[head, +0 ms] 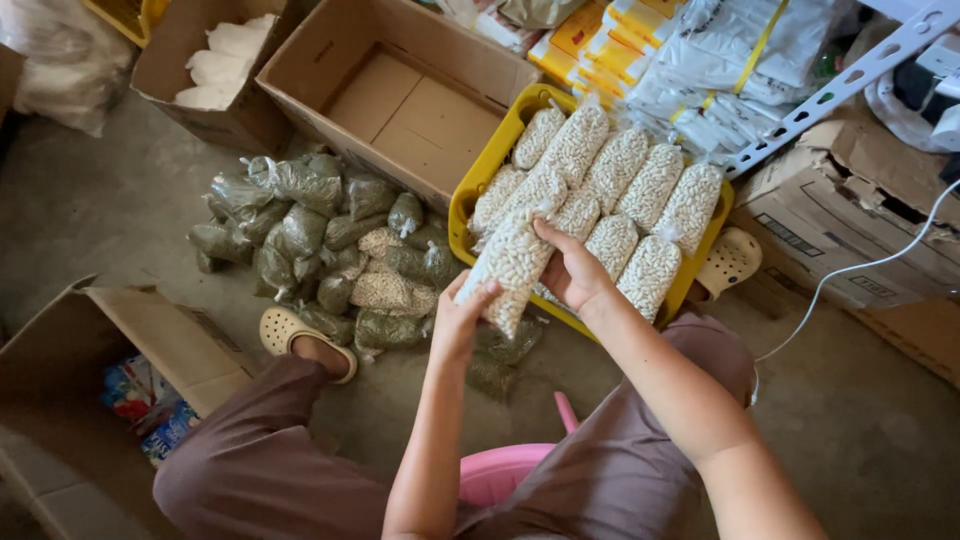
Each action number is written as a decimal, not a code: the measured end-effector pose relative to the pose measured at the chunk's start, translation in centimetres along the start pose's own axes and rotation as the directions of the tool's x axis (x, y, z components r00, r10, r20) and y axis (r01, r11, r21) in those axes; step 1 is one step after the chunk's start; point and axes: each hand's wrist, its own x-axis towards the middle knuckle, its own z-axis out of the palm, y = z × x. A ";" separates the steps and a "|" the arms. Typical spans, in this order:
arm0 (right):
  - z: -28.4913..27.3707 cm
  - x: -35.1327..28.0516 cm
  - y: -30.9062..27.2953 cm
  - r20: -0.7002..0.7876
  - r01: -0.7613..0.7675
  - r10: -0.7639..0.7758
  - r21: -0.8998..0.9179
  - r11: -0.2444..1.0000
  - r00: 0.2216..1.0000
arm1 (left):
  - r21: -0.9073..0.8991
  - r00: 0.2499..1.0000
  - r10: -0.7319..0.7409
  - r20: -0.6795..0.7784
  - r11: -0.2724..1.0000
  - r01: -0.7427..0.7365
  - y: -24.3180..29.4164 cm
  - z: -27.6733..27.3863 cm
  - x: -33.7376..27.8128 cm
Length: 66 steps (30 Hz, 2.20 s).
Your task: Organize and sort small bags of food products into bins and boxes.
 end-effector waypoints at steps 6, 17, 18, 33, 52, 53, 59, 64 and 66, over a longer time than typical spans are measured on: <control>-0.5 0.6 0.2 0.020 -0.055 0.054 0.016 0.998 0.998 | -0.476 0.994 -0.044 0.103 0.875 0.088 -1.0 2.0 -0.2; -2.8 2.1 1.0 -0.099 -0.110 0.098 -0.123 0.986 0.990 | -0.404 0.987 -0.092 0.130 0.904 0.138 -1.9 -0.8 0.7; -2.3 1.8 0.9 -0.103 -0.117 0.104 -0.127 0.985 0.989 | -0.366 0.994 -0.061 0.090 0.926 0.090 -1.4 -0.4 0.5; -0.8 0.6 -0.9 -0.141 -0.127 0.125 -0.009 0.992 0.982 | 0.788 0.742 0.482 0.466 0.156 -0.596 5.5 4.5 -3.1; -7.5 12.0 -0.2 -0.058 0.088 -0.158 -0.618 0.782 0.986 | -0.160 0.962 -0.168 -0.213 0.978 0.135 -7.2 -2.8 7.2; -6.4 12.8 -1.0 -0.052 0.158 -0.273 -0.707 0.690 0.961 | -0.123 0.955 -0.142 -0.259 0.986 0.114 -7.1 -2.9 8.4; -2.8 19.3 -3.9 0.136 0.312 -0.553 -0.920 0.238 0.822 | -0.030 0.923 -0.095 -0.374 0.995 0.090 -7.3 -3.4 17.6; -3.6 21.6 -3.1 0.293 0.279 -0.567 -0.954 -0.113 0.770 | 0.149 0.875 0.007 -0.484 0.986 0.074 -11.6 -5.1 22.3; -3.8 22.1 -2.7 0.400 0.319 -0.582 -0.916 -0.242 0.707 | 0.239 0.825 0.124 -0.552 0.971 0.014 -11.5 -4.6 22.5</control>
